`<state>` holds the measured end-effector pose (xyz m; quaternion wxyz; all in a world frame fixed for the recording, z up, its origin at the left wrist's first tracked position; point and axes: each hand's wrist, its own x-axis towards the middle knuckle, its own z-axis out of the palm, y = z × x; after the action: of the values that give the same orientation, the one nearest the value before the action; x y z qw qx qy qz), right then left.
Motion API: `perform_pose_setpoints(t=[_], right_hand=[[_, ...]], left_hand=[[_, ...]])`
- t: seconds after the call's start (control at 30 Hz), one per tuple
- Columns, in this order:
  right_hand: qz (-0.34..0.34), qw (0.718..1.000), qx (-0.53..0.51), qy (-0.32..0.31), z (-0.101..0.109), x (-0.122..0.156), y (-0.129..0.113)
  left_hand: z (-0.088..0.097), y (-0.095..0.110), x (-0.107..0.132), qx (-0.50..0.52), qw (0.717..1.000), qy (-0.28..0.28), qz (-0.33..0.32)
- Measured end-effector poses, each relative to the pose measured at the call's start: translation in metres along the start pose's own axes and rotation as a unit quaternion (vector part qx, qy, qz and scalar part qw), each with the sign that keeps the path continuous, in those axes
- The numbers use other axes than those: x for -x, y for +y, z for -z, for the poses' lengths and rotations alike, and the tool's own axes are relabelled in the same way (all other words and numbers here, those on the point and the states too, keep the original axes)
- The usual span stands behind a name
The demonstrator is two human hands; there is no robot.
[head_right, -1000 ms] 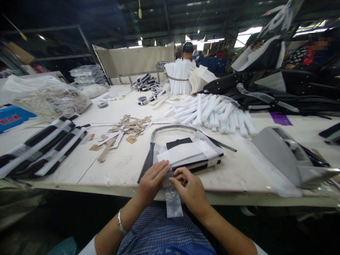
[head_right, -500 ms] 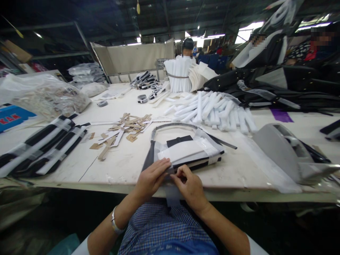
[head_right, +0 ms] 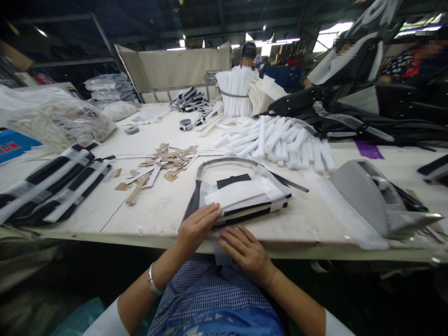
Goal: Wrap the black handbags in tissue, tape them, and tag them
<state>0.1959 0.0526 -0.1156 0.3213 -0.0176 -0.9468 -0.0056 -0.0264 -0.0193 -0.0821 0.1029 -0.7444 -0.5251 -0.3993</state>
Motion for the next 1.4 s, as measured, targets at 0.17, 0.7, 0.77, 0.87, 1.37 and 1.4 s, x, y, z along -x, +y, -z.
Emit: perform_pose_setpoints(t=[0.17,0.7,0.77,0.87,1.37,1.4], right_hand=[[0.020,0.995,-0.072,0.069,-0.004,-0.019,-0.001],[-0.042,0.988,-0.126,0.078,0.015,-0.014,-0.027],[-0.032,0.988,-0.128,0.077,0.021,-0.020,-0.023],[-0.015,0.989,-0.127,0.073,0.031,-0.035,-0.012],[-0.080,0.991,-0.093,0.045,0.034,-0.097,0.044],[-0.095,0.990,-0.097,0.041,0.031,-0.098,0.045]], left_hand=[[-0.003,0.000,0.003,-0.014,1.000,0.005,0.003],[-0.008,0.005,0.004,-0.072,0.997,0.024,-0.007],[-0.008,0.006,0.004,-0.081,0.996,0.025,-0.004],[-0.009,0.008,0.005,-0.095,0.995,0.028,0.000],[-0.014,0.018,0.001,-0.094,0.987,0.096,0.092],[-0.013,0.018,0.001,-0.089,0.986,0.098,0.099]])
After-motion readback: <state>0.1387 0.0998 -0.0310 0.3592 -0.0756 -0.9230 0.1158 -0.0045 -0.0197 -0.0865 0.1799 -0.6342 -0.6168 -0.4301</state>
